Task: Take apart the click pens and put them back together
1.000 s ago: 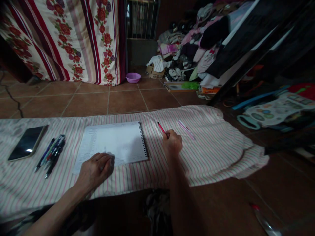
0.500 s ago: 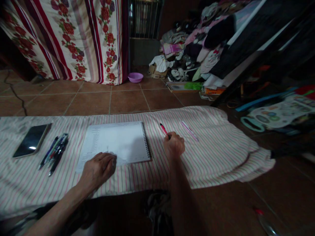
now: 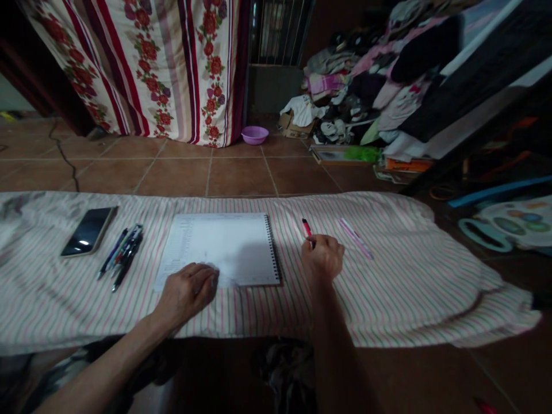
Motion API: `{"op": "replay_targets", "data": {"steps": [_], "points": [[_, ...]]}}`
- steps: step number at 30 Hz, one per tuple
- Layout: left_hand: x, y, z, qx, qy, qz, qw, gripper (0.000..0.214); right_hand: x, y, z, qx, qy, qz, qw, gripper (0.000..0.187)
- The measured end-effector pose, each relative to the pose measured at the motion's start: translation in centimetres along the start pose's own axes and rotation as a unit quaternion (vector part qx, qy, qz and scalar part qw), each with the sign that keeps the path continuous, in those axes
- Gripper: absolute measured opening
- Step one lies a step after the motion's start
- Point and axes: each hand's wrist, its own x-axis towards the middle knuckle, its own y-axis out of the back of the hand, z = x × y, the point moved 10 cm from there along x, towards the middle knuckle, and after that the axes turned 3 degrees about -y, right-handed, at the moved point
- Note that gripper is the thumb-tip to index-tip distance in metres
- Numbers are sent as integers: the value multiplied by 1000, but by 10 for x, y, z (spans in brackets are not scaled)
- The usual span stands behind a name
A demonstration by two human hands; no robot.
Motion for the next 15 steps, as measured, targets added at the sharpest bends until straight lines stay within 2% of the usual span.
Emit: {"op": "replay_targets", "data": {"steps": [4,7,11,15], "points": [[-3,13,-20,23,37,30,999,23,-5,2,-33,27,78,21,996,18],[-8,29,-52,90,119,41,988,24,-13,-3,-64,47,119,0,992,18],[-25,63,-99,188,251,49,948,28,-29,-5,-106,105,169,-28,980,19],[-52,88,-142,212,372,29,903,30,-51,0,-145,165,229,-35,959,20]]}}
